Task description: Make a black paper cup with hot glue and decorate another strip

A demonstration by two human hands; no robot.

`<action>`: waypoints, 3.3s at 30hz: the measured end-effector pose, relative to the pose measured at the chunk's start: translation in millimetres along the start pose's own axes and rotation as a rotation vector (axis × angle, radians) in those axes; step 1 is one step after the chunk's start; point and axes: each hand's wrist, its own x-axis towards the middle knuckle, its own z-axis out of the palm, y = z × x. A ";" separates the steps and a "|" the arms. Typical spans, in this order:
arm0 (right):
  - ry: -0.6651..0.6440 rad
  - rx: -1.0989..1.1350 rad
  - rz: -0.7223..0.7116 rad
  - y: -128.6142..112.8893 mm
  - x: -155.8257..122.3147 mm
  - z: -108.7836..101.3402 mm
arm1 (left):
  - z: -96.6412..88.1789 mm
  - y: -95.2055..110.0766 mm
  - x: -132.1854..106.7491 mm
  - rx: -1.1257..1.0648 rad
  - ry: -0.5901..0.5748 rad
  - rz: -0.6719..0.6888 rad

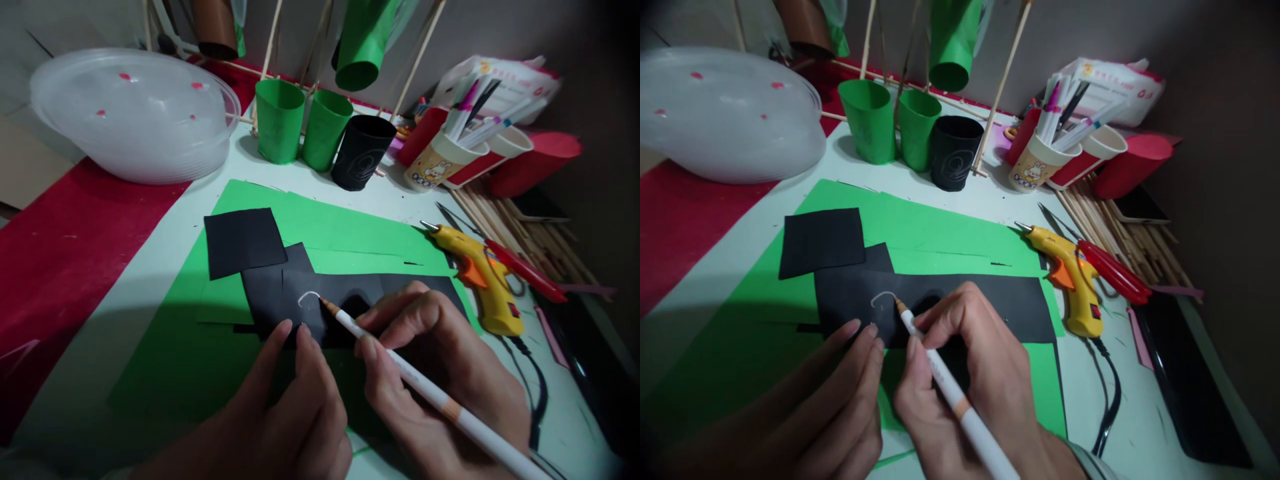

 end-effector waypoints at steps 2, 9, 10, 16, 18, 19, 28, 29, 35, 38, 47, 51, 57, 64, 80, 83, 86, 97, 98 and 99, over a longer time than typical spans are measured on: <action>0.006 -0.009 -0.001 -0.8 -2.5 -0.3 | 0.7 0.9 -0.1 0.004 -0.007 -0.004; -0.095 0.012 0.008 -3.0 -8.5 -1.7 | 0.0 1.6 0.7 0.015 -0.008 -0.027; -0.097 0.028 0.009 -3.0 -9.2 -1.7 | -0.4 1.4 1.2 0.012 -0.011 -0.026; -0.105 0.047 0.037 -7.5 -8.7 -1.9 | -0.3 -1.5 4.5 -0.020 -0.001 -0.037; -0.110 0.028 0.042 -9.2 -7.1 -1.8 | 0.3 -2.5 4.5 -0.027 0.005 -0.027; -0.111 0.018 0.041 -9.6 -6.5 -1.7 | 0.4 -2.9 4.4 -0.031 0.013 -0.022; -0.138 0.046 0.026 -9.2 -6.5 -4.4 | 1.6 -0.1 -1.5 -0.087 0.024 -0.022; -0.139 0.035 0.024 -9.5 -6.9 -5.5 | 1.7 0.3 -1.9 -0.097 0.015 -0.019; -0.096 -0.017 0.015 -7.8 -7.7 -13.9 | -0.5 -1.6 1.1 -0.023 0.016 -0.051; -0.080 -0.031 0.014 -5.2 -6.6 -18.2 | -0.6 -1.5 -1.6 -0.056 -0.002 -0.019; 0.032 -0.041 -0.005 -2.3 -4.8 -23.1 | 2.0 -0.8 6.1 -0.011 0.055 -0.051; 0.115 0.073 -0.008 -4.5 2.0 -15.9 | 2.0 0.5 3.7 -0.016 0.058 -0.055; 0.043 0.163 0.011 -1.7 3.9 -12.2 | 0.6 -0.4 0.7 0.030 0.006 -0.005; -0.097 0.042 -0.043 0.9 3.3 -14.0 | -2.4 -5.3 4.0 0.043 -0.037 0.045; -0.112 -0.007 -0.143 10.7 15.7 -30.5 | -4.1 -4.2 7.1 0.061 -0.061 0.006; -0.183 0.005 -0.183 11.4 12.9 -28.6 | -1.5 -4.7 6.0 0.071 -0.017 0.005; -0.232 -0.001 -0.211 10.0 11.1 -27.9 | -2.3 -4.6 5.7 0.076 -0.016 -0.006; -0.064 -0.056 -0.120 -0.4 2.5 -12.0 | -7.3 -8.0 8.0 0.087 -0.067 0.022; -0.067 -0.055 -0.121 -0.8 2.5 -11.4 | -6.5 -7.8 8.0 0.087 -0.058 0.020; -0.073 -0.055 -0.125 -1.0 2.5 -11.0 | -5.5 -7.4 8.0 0.089 -0.043 0.019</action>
